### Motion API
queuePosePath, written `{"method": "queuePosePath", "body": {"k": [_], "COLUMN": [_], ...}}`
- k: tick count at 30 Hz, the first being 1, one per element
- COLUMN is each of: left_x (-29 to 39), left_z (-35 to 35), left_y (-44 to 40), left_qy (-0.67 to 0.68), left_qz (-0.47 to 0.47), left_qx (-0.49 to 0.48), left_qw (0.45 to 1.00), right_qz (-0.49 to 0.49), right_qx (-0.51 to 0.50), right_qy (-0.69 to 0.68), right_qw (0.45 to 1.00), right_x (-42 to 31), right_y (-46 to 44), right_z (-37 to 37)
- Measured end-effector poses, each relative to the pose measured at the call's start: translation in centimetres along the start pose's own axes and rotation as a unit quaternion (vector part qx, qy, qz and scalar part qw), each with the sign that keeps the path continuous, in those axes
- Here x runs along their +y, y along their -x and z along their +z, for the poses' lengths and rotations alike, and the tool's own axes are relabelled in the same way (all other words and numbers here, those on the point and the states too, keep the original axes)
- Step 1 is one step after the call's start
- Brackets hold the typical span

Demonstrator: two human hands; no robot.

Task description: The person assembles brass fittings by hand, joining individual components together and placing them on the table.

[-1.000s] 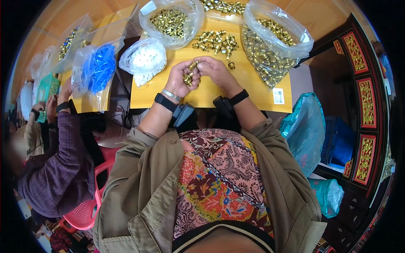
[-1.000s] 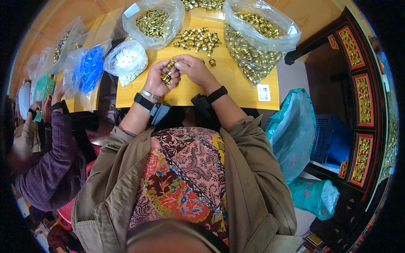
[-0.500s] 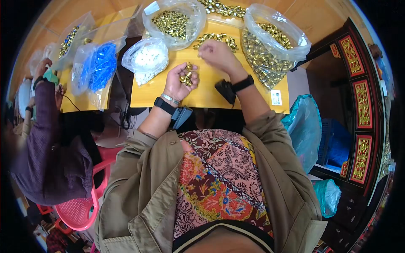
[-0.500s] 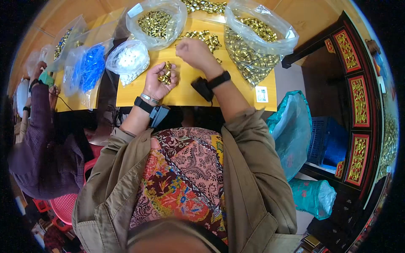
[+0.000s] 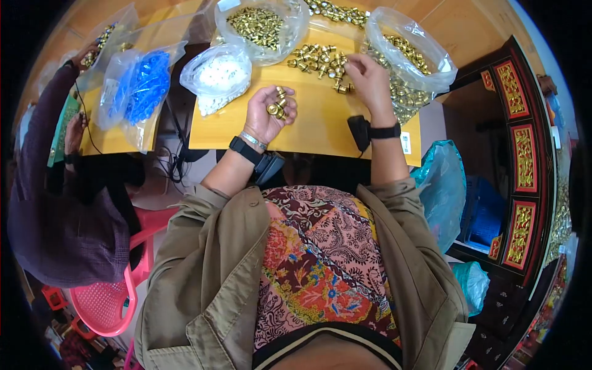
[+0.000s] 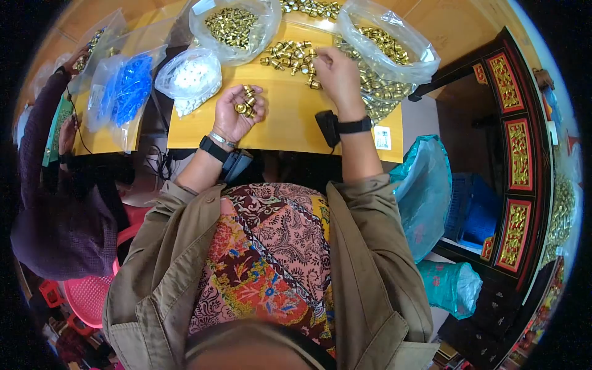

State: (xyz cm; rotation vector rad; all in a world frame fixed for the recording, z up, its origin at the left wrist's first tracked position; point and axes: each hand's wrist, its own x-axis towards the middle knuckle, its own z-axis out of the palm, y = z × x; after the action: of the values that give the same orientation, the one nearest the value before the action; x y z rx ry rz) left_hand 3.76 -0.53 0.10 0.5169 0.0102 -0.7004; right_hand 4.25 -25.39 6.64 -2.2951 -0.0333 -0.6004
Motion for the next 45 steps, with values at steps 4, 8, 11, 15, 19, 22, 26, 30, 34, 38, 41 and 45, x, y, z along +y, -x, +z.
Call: {"method": "queuePosePath", "body": {"k": [4,8,11,15,19,22,26,30,34,38,41,45], "left_x": [-0.4,-0.3,-0.1,-0.2,0.4,1.0,2.6,3.8,2.8,0.1,0.1,2.2], "left_z": [-0.7,-0.9,-0.4,-0.2,-0.6,0.8,8.0,19.2,23.6,25.3,23.7,19.7], "left_y": [-0.6,-0.5,-0.3,-0.1,-0.4,-1.5,-5.0,-9.3,-19.1,-20.5,-19.4,-13.8], "left_qy": [0.010,0.015,0.012,-0.003,0.040,0.011,-0.074,-0.163,-0.206,-0.336,-0.359,-0.335], "left_qz": [0.001,-0.018,-0.020,-0.023,-0.070,-0.083,-0.006,0.063,0.081,0.099,0.187,0.214], "left_qx": [-0.003,0.000,0.029,0.047,-0.021,0.001,0.085,0.047,-0.100,0.003,-0.027,-0.024], "left_qw": [1.000,1.000,0.999,0.999,0.997,0.996,0.994,0.983,0.970,0.937,0.914,0.917], "right_qz": [0.062,0.037,0.012,-0.002,-0.028,0.024,0.053,0.058,-0.028,0.028,0.016,0.059], "right_qx": [-0.046,-0.045,-0.058,-0.086,-0.083,-0.129,-0.122,-0.090,-0.091,-0.088,-0.095,-0.017], "right_qy": [0.047,0.142,0.177,0.206,0.185,0.127,0.026,-0.037,0.048,0.015,0.016,-0.183], "right_qw": [0.996,0.988,0.982,0.975,0.979,0.983,0.991,0.993,0.994,0.996,0.995,0.981], "right_x": [-0.5,-0.1,-0.6,-0.1,0.4,0.0,0.6,1.7,2.0,1.4,1.0,3.1], "right_y": [3.2,4.2,4.2,4.3,4.5,4.7,5.3,5.5,5.3,5.3,5.1,5.2], "right_z": [-1.3,0.2,0.7,1.3,2.0,2.2,2.7,3.2,3.0,2.6,1.7,3.8]}}
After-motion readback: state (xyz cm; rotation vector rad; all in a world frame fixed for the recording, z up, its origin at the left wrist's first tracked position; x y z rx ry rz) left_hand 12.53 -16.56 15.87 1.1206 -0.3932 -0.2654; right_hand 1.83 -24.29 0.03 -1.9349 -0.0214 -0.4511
